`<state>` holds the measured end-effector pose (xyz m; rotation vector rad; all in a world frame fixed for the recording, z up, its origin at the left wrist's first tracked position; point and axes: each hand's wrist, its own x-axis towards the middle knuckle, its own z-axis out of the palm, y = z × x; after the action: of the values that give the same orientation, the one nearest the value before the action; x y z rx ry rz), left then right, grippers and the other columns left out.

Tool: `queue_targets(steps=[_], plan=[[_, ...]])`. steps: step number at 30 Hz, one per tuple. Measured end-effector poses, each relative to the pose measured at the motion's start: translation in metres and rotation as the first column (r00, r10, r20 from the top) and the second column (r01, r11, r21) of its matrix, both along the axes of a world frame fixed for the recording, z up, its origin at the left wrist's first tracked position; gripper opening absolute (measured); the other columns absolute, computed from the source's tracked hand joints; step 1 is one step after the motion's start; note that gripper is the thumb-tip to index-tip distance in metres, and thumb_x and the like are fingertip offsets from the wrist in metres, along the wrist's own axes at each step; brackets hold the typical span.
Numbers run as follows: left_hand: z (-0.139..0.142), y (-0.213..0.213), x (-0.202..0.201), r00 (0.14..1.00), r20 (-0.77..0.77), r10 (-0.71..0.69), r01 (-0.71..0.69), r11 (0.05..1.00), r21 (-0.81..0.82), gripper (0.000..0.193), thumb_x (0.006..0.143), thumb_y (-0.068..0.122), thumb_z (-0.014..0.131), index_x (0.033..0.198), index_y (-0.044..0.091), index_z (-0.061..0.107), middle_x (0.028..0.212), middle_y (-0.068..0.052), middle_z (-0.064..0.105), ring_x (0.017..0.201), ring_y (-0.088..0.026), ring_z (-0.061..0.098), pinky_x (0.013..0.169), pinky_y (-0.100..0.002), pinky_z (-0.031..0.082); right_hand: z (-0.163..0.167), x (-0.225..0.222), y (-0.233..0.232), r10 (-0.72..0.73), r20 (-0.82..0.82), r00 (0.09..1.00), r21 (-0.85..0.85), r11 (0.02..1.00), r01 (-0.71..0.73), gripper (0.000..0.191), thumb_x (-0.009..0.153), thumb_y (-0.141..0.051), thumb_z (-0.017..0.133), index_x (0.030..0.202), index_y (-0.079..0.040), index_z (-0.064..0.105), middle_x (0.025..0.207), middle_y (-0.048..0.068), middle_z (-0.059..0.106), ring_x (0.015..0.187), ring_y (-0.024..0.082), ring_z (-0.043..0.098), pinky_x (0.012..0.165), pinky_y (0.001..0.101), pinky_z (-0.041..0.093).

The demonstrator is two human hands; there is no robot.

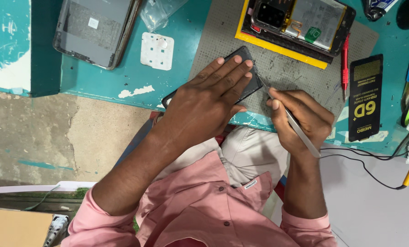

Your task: The person uses a metal prying tool to separate the back cover of a smartphone, then applies adhesive along the edges of the back cover. The person then aligns and presses the back cover onto the phone body.

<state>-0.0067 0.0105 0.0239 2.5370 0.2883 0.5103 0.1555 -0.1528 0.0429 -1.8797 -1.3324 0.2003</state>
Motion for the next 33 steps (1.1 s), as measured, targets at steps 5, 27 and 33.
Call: queue_targets(steps=[5, 27, 33], plan=[[-0.001, 0.000, 0.001, 1.000, 0.005, 0.000, 0.000, 1.000, 0.005, 0.055, 0.098, 0.038, 0.069, 0.139, 0.001, 0.064, 0.152, -0.012, 0.056, 0.145, -0.026, 0.049, 0.125, -0.042, 0.035, 0.000, 0.001, -0.001, -0.002, -0.015, 1.000, -0.013, 1.000, 0.002, 0.019, 0.100, 0.005, 0.073, 0.119, 0.005, 0.075, 0.101, 0.015, 0.075, 0.082, 0.017, 0.074, 0.072, 0.0240, 0.057], [-0.004, 0.001, 0.001, 0.999, -0.022, -0.025, 0.025, 1.000, -0.006, 0.057, 0.096, 0.040, 0.070, 0.137, 0.001, 0.065, 0.153, -0.012, 0.055, 0.145, -0.026, 0.048, 0.124, -0.042, 0.034, 0.004, 0.000, 0.011, 0.043, -0.013, 0.999, -0.049, 0.998, -0.044, 0.023, 0.099, 0.008, 0.073, 0.122, 0.003, 0.074, 0.102, 0.015, 0.075, 0.083, 0.016, 0.074, 0.071, 0.0229, 0.058], [-0.004, 0.004, 0.001, 0.999, -0.016, -0.040, 0.039, 0.999, -0.016, 0.057, 0.095, 0.039, 0.072, 0.136, 0.000, 0.064, 0.152, -0.013, 0.055, 0.144, -0.027, 0.048, 0.124, -0.043, 0.035, 0.002, 0.000, 0.014, 0.014, -0.017, 1.000, -0.034, 0.999, -0.014, 0.022, 0.100, 0.006, 0.074, 0.122, 0.005, 0.074, 0.103, 0.016, 0.075, 0.083, 0.016, 0.074, 0.072, 0.0235, 0.057]])
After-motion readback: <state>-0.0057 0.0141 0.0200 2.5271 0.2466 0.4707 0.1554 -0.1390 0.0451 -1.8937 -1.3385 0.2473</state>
